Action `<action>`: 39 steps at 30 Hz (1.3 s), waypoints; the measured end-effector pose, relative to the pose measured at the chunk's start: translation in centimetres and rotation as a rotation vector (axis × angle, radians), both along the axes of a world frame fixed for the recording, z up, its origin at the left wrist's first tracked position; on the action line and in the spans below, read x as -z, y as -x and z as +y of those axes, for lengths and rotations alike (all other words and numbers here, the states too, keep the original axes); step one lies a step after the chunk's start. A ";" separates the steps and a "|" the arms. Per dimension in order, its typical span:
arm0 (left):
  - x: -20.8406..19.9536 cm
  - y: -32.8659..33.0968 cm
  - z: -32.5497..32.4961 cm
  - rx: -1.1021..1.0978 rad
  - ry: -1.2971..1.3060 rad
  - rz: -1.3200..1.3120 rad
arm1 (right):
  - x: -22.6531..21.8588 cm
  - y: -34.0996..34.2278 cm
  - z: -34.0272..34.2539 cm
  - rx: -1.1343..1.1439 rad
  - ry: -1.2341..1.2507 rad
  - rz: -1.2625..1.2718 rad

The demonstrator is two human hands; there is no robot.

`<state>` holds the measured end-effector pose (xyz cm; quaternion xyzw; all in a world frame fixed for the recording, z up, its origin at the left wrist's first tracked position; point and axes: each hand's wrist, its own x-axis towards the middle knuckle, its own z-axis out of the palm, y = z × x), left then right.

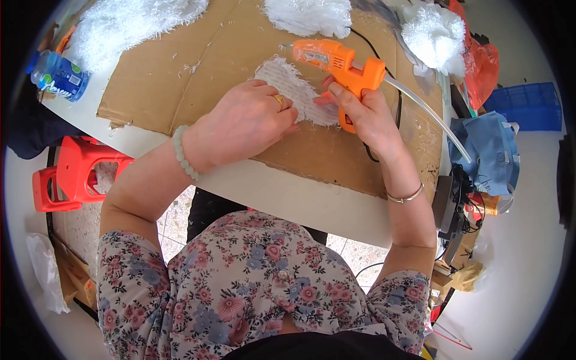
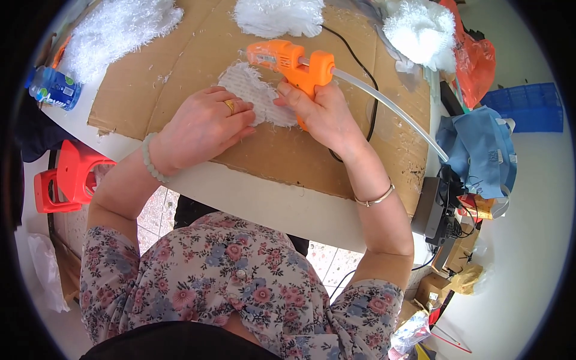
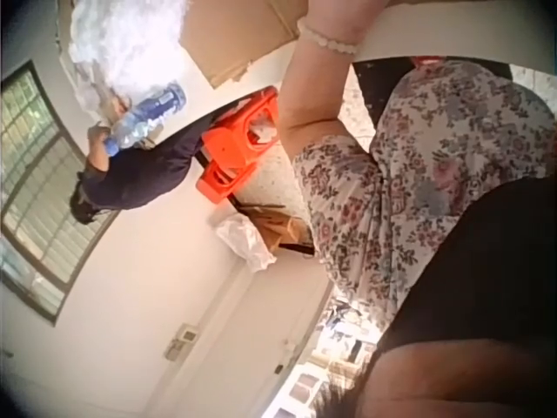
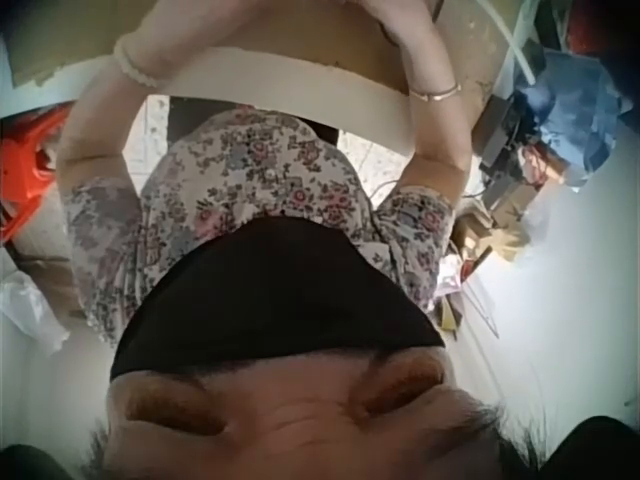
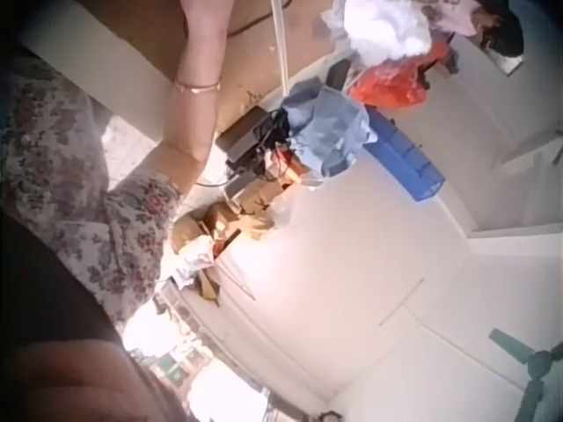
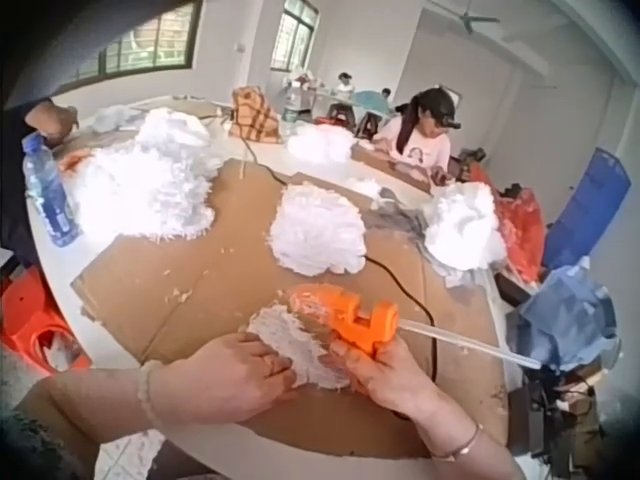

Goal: Apply hot glue to white stuffing materials to attach them to a base part, likely for a toy.

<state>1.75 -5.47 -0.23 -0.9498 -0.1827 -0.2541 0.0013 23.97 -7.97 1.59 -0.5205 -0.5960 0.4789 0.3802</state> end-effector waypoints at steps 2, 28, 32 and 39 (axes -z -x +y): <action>0.0 0.1 0.0 -0.004 0.003 0.002 | -0.6 -0.1 -0.3 -0.023 0.016 0.027; -0.2 0.2 -0.1 -0.020 -0.022 0.005 | -0.1 -1.7 -2.5 0.076 -0.065 -0.013; -0.4 0.1 -0.1 -0.019 -0.009 0.027 | 0.3 -0.9 -1.6 0.050 -0.114 -0.079; -0.5 0.2 -0.1 -0.016 -0.008 0.039 | 0.1 0.4 -0.8 -0.018 -0.137 -0.075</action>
